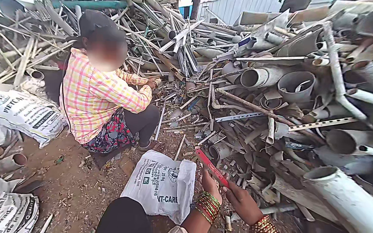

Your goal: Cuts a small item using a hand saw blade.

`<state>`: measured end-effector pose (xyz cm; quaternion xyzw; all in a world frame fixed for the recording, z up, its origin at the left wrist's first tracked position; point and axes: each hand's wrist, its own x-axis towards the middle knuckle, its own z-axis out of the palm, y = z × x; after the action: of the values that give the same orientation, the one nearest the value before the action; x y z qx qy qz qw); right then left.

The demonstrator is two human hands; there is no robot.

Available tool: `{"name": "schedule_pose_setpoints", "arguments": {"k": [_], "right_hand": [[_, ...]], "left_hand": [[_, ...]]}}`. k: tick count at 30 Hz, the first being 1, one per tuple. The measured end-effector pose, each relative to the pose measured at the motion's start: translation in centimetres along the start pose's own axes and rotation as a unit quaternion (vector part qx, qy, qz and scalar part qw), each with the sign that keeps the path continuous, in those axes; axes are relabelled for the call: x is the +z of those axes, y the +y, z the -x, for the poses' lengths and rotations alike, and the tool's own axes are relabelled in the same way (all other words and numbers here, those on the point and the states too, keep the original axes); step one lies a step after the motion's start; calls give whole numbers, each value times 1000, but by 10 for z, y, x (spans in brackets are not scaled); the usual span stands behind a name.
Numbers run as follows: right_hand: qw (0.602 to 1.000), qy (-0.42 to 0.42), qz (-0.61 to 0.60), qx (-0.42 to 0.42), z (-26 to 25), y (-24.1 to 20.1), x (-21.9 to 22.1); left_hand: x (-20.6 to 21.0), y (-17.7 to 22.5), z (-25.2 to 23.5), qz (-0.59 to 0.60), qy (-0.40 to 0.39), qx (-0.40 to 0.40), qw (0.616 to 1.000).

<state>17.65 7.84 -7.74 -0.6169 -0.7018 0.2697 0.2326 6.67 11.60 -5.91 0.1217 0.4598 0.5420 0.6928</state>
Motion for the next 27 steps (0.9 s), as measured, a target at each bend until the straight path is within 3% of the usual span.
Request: {"name": "schedule_pose_setpoints", "arguments": {"k": [6, 9, 13, 21, 25, 27], "right_hand": [[999, 52, 1, -10, 5, -1, 6], [999, 31, 4, -16, 8, -8, 9], [999, 33, 21, 10, -2, -8, -8], [998, 53, -4, -32, 5, -1, 15], [999, 2, 31, 18, 0, -6, -1], [998, 26, 36, 33, -2, -3, -5]], "left_hand": [[3, -1, 7, 20, 14, -5, 1000], [-1, 2, 3, 41, 8, 9, 999], [4, 1, 4, 5, -8, 9, 1000], [-5, -6, -5, -31, 4, 39, 999], [-6, -8, -4, -40, -4, 13, 999], [2, -12, 1, -38, 4, 0, 999]]}}
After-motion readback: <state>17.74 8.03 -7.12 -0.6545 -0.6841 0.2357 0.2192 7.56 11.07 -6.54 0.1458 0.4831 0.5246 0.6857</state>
